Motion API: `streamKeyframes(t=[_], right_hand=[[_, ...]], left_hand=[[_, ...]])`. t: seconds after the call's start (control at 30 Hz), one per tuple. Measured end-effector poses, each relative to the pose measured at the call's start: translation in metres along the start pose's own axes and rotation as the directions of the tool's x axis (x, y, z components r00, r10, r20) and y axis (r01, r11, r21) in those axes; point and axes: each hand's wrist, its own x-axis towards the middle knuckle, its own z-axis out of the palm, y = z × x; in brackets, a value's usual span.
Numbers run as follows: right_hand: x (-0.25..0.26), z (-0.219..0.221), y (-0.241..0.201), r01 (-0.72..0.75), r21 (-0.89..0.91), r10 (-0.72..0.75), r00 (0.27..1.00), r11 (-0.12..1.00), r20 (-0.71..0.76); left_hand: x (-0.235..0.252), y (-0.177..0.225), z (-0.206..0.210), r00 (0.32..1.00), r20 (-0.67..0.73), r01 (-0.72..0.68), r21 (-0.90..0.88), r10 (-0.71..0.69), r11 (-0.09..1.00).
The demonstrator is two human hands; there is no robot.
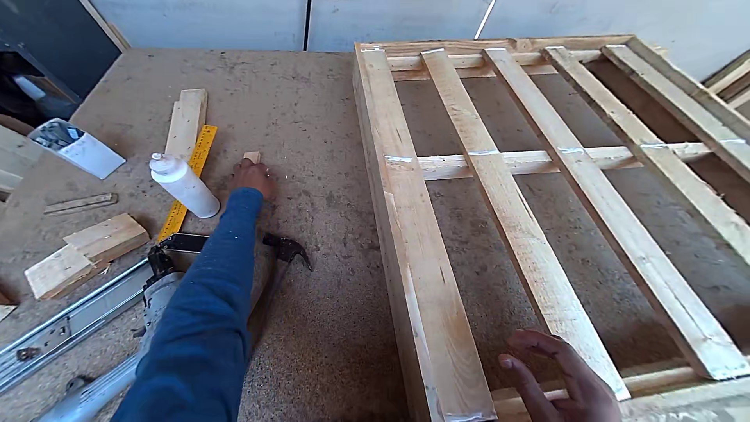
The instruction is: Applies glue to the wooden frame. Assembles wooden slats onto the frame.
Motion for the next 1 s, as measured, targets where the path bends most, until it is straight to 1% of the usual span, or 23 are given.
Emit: streamKeyframes(t=[0.07, 0.13, 0.17, 0.23, 0.3, 0.33, 0.37, 0.4, 0.43, 0.47, 0.53, 0.6, 0.63, 0.67, 0.7, 0.77, 0.83, 0.9, 1.0], right_hand=[[0.003, 0.0, -0.005, -0.036, 0.029, 0.035, 0.998, 0.999, 0.053], [0.013, 0.006, -0.007, -0.106, 0.138, 0.088, 0.988, 0.985, 0.126], [0.023, 0.013, -0.008, -0.184, 0.216, 0.15, 0.975, 0.959, 0.164], [0.044, 0.027, -0.014, -0.396, 0.314, 0.325, 0.911, 0.863, 0.255], [0.062, 0.033, -0.022, -0.594, 0.249, 0.465, 0.777, 0.765, 0.425], [0.071, 0.039, -0.025, -0.661, 0.198, 0.494, 0.698, 0.724, 0.518], [0.076, 0.045, -0.027, -0.704, 0.167, 0.502, 0.633, 0.691, 0.59], [0.08, 0.052, -0.027, -0.733, 0.156, 0.501, 0.587, 0.662, 0.635], [0.084, 0.057, -0.028, -0.752, 0.152, 0.502, 0.562, 0.642, 0.658], [0.086, 0.059, -0.029, -0.751, 0.156, 0.494, 0.559, 0.641, 0.666], [0.086, 0.056, -0.032, -0.716, 0.194, 0.461, 0.607, 0.671, 0.647], [0.089, 0.047, -0.037, -0.676, 0.259, 0.42, 0.666, 0.69, 0.617], [0.091, 0.042, -0.04, -0.661, 0.294, 0.4, 0.687, 0.69, 0.606], [0.093, 0.037, -0.044, -0.65, 0.326, 0.384, 0.705, 0.686, 0.597], [0.095, 0.033, -0.047, -0.646, 0.353, 0.369, 0.713, 0.677, 0.596], [0.098, 0.028, -0.051, -0.64, 0.404, 0.336, 0.724, 0.653, 0.603], [0.101, 0.025, -0.053, -0.638, 0.424, 0.323, 0.727, 0.643, 0.606], [0.105, 0.019, -0.056, -0.642, 0.408, 0.324, 0.718, 0.648, 0.615], [0.109, 0.013, -0.057, -0.646, 0.389, 0.331, 0.711, 0.656, 0.621]], left_hand=[[0.008, -0.001, 0.003, 0.999, 0.033, 0.016, 0.027, -0.017, 1.0], [0.004, 0.001, 0.0, 0.998, 0.05, 0.029, -0.011, -0.029, 1.0], [-0.001, -0.001, -0.004, 0.999, 0.046, 0.018, -0.072, -0.015, 0.997], [-0.022, -0.005, -0.02, 0.999, 0.0, -0.042, -0.267, 0.043, 0.963], [-0.07, 0.009, -0.038, 0.996, -0.062, -0.085, -0.391, 0.066, 0.917], [-0.105, 0.02, -0.044, 0.991, -0.094, -0.128, -0.442, 0.096, 0.888], [-0.146, 0.03, -0.049, 0.981, -0.115, -0.193, -0.486, 0.157, 0.852], [-0.191, 0.041, -0.053, 0.96, -0.138, -0.279, -0.516, 0.243, 0.81], [-0.241, 0.053, -0.059, 0.93, -0.156, -0.363, -0.519, 0.332, 0.774], [-0.294, 0.066, -0.066, 0.901, -0.156, -0.427, -0.487, 0.405, 0.762], [-0.404, 0.093, -0.071, 0.876, -0.127, -0.481, -0.31, 0.465, 0.82], [-0.496, 0.119, -0.05, 0.86, -0.146, -0.504, -0.098, 0.488, 0.858], [-0.527, 0.133, -0.032, 0.863, -0.134, -0.496, -0.039, 0.487, 0.868], [-0.548, 0.147, -0.011, 0.873, -0.093, -0.48, 0.0, 0.478, 0.877], [-0.561, 0.16, 0.007, 0.885, -0.062, -0.461, 0.032, 0.462, 0.887], [-0.572, 0.182, 0.025, 0.903, -0.105, -0.402, 0.139, 0.417, 0.905], [-0.576, 0.198, 0.019, 0.918, -0.201, -0.295, 0.227, 0.341, 0.928], [-0.581, 0.212, 0.006, 0.917, -0.28, -0.203, 0.288, 0.285, 0.936], [-0.585, 0.231, -0.003, 0.914, -0.306, -0.13, 0.398, 0.265, 0.908]])
